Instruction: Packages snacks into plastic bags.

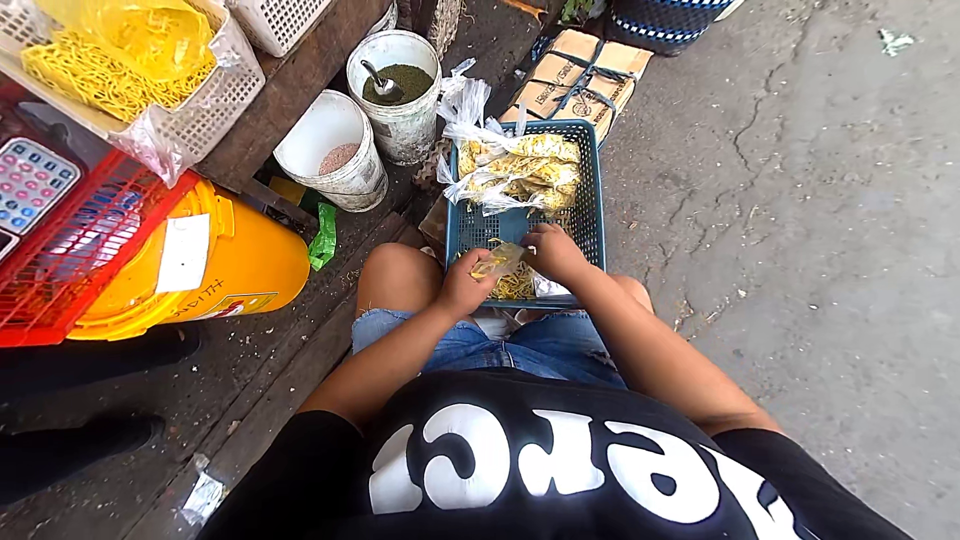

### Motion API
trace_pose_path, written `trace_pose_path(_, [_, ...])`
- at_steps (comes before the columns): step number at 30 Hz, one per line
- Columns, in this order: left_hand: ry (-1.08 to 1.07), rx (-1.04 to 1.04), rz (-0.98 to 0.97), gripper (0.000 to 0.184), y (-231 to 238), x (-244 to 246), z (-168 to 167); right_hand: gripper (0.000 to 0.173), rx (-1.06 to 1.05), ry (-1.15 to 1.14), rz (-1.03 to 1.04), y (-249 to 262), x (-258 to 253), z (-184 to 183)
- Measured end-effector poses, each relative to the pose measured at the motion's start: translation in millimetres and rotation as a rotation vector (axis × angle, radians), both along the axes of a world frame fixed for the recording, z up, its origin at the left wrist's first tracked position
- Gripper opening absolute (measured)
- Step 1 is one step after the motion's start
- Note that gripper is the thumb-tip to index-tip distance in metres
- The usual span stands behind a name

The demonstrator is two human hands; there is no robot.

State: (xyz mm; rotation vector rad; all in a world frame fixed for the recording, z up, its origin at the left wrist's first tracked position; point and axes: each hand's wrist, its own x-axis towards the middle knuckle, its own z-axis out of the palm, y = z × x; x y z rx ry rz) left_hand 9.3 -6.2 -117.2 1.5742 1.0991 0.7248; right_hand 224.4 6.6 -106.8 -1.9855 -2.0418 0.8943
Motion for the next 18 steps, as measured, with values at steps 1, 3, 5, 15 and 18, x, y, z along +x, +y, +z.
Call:
trace_pose_path(1, [0.003,-0.008,0.001,0.034,0,0,1,0.014,0.042,0.054,-0.030,-3,2,10])
trace_pose_path(3, [0.002,-0.011,-0.009,0.036,1,1,0,0.017,0.086,0.140,-0.090,-9,7,30])
trace_pose_path(5, [-0.001,-0.001,-0.025,0.036,2,2,-3,0.021,0.050,0.232,-0.150,-14,11,47])
trace_pose_path(15, [0.082,-0.049,-0.043,0.037,3,4,-2,0.018,0.168,0.338,-0.169,-38,8,101])
trace_pose_path(18, [0.093,-0.058,-0.047,0.037,3,3,1,0.018,0.263,0.384,-0.142,-43,10,117])
